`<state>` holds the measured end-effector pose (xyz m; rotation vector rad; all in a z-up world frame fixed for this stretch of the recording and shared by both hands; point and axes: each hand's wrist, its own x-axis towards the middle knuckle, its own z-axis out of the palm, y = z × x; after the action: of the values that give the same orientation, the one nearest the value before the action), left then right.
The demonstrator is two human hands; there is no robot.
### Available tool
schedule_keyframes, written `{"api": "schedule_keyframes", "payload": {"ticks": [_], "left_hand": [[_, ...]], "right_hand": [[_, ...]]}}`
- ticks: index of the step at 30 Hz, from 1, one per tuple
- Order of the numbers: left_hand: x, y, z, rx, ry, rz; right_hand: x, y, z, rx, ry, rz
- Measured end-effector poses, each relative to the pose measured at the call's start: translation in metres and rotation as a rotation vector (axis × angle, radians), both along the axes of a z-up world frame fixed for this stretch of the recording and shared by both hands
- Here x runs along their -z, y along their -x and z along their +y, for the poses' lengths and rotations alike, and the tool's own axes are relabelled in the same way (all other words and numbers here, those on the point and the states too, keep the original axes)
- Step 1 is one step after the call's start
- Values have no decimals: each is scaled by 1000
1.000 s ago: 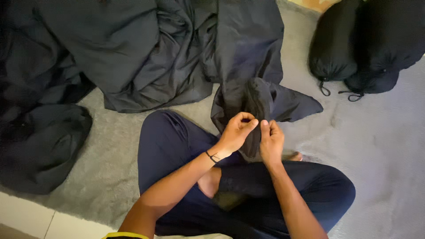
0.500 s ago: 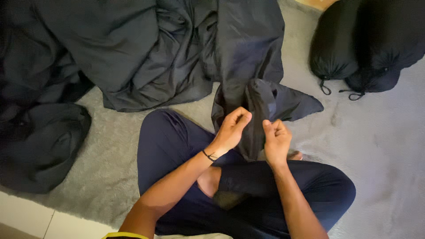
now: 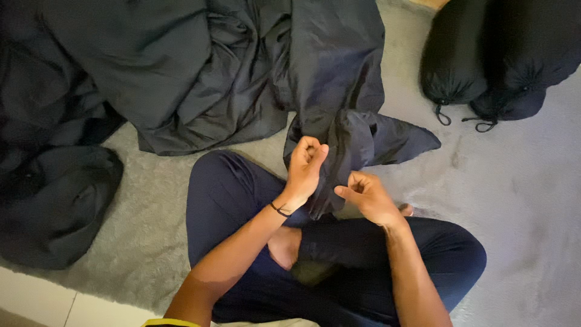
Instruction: The person sits cross-legged on a rug and folds a large black garment by hand. They align the edges, fold the fabric in half, and smooth it down repeatedly. Several other folded black items are visible nearby.
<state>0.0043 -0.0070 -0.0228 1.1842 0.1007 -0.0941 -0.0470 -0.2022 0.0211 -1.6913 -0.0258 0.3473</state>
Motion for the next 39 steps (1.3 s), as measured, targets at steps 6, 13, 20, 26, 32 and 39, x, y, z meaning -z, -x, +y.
{"api": "schedule_keyframes", "payload": {"ticks": [6,13,20,26,32,39], "left_hand": [[14,-3,1,-16,61,7],[19,-4,3,13,123,20],[47,-19,5,-25,154,1],[12,-10,10,-5,143,-14],[25,19,-26,193,170,-32],[-14,40,-28,413,123,5]], "right_hand": [[5,-1,-2,-118,-11,32],[-3,5,3,-147,5,40],[31,3,-13,-216,-62,6],[-8,8,-4,-243,8,67],[71,-5,-27,67,285,86],[50,-5,4,534,184,-77]]}}
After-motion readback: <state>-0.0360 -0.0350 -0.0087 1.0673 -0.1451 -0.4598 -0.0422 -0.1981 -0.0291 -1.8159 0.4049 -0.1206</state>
